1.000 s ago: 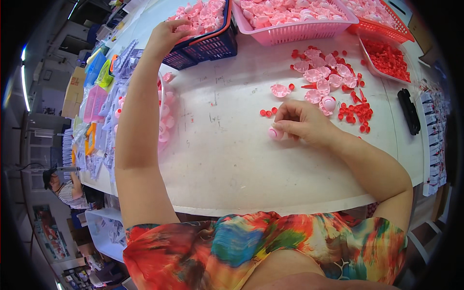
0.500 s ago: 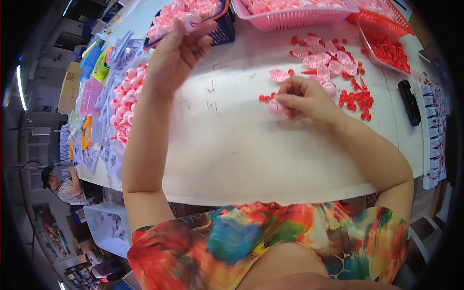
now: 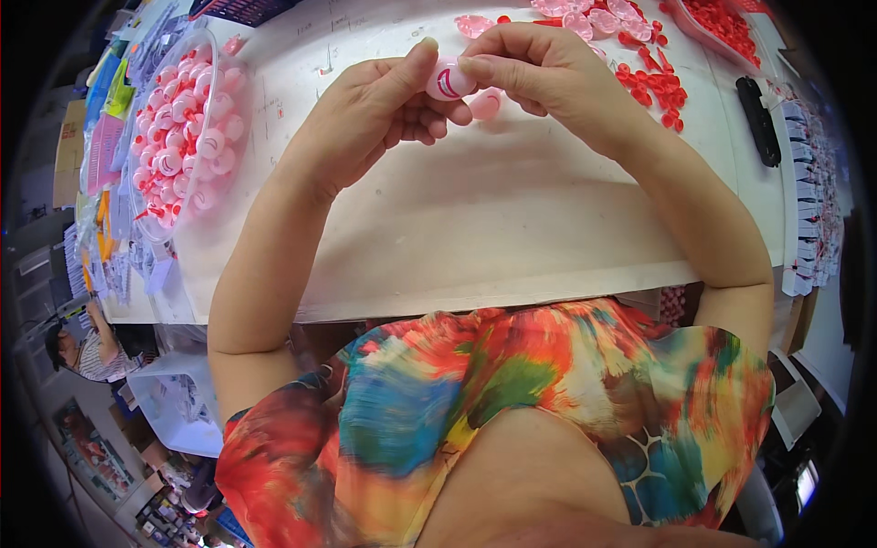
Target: The person assembles small pink plastic toy parts by hand, fitting halves together and inserting red plastic components.
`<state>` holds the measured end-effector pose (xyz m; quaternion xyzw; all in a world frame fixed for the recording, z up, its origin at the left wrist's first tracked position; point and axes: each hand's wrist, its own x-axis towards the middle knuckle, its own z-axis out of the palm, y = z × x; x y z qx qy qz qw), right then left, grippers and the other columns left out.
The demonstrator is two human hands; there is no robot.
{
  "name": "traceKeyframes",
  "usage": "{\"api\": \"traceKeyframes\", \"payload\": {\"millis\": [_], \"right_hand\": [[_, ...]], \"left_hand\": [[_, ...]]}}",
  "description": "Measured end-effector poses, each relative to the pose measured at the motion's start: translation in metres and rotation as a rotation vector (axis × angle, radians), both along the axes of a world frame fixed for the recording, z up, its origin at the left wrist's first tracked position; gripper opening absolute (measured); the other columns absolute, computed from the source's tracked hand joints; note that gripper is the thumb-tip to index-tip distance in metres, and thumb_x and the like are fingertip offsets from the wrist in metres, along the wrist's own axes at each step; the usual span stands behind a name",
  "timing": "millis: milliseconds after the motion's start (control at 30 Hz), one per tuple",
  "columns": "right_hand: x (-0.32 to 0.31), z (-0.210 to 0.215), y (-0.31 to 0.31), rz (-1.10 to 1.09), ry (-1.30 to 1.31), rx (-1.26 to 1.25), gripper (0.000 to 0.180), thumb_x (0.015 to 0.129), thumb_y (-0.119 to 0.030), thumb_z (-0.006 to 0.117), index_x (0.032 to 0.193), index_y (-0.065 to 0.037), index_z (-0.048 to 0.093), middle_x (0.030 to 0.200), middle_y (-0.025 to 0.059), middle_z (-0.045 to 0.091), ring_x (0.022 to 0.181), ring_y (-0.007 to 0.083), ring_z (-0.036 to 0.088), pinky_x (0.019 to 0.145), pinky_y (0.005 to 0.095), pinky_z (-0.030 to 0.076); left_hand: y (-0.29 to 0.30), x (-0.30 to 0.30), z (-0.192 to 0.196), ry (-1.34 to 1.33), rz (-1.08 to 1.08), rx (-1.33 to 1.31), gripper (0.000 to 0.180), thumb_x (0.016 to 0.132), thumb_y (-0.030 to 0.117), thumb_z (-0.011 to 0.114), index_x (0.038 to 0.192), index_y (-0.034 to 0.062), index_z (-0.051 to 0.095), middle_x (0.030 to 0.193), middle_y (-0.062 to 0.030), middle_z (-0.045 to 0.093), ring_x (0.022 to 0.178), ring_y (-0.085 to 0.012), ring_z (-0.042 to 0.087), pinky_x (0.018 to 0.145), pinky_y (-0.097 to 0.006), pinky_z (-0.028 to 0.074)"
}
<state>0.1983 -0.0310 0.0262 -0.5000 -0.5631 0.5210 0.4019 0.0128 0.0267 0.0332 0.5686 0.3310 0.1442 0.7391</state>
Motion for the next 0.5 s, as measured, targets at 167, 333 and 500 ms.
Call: {"api": "traceKeyframes", "payload": {"millis": [167,333,500], "right_hand": [[0.004,-0.012,-0.001,-0.003,0.279,-0.165,0.02,0.082,-0.027,0.056,0.086,-0.007,0.057,0.069,-0.0049,0.051,0.054,0.001,0.037,0.048,0.0164,0.029],[-0.004,-0.008,-0.005,-0.055,0.351,-0.159,0.02,0.083,-0.026,0.056,0.085,-0.007,0.057,0.069,-0.004,0.052,0.053,0.0013,0.038,0.047,0.0168,0.03],[0.0,-0.011,-0.003,-0.045,0.387,-0.23,0.019,0.082,-0.027,0.055,0.085,-0.008,0.058,0.072,-0.0027,0.054,0.053,0.0018,0.039,0.046,0.0165,0.03]], "left_hand": [[-0.006,-0.001,0.004,-0.004,0.121,-0.096,0.044,0.089,0.039,0.039,0.095,-0.0017,0.054,0.074,-0.0064,0.059,0.059,-0.0073,0.052,0.054,-0.018,0.045],[-0.012,-0.001,0.006,-0.141,0.121,-0.221,0.038,0.088,0.033,0.044,0.098,-0.0025,0.053,0.081,-0.0083,0.06,0.066,-0.0093,0.057,0.059,-0.019,0.05],[-0.012,-0.002,-0.009,-0.208,0.131,-0.322,0.041,0.087,0.032,0.047,0.104,-0.0043,0.052,0.091,-0.0109,0.061,0.075,-0.0132,0.06,0.067,-0.022,0.05]]}}
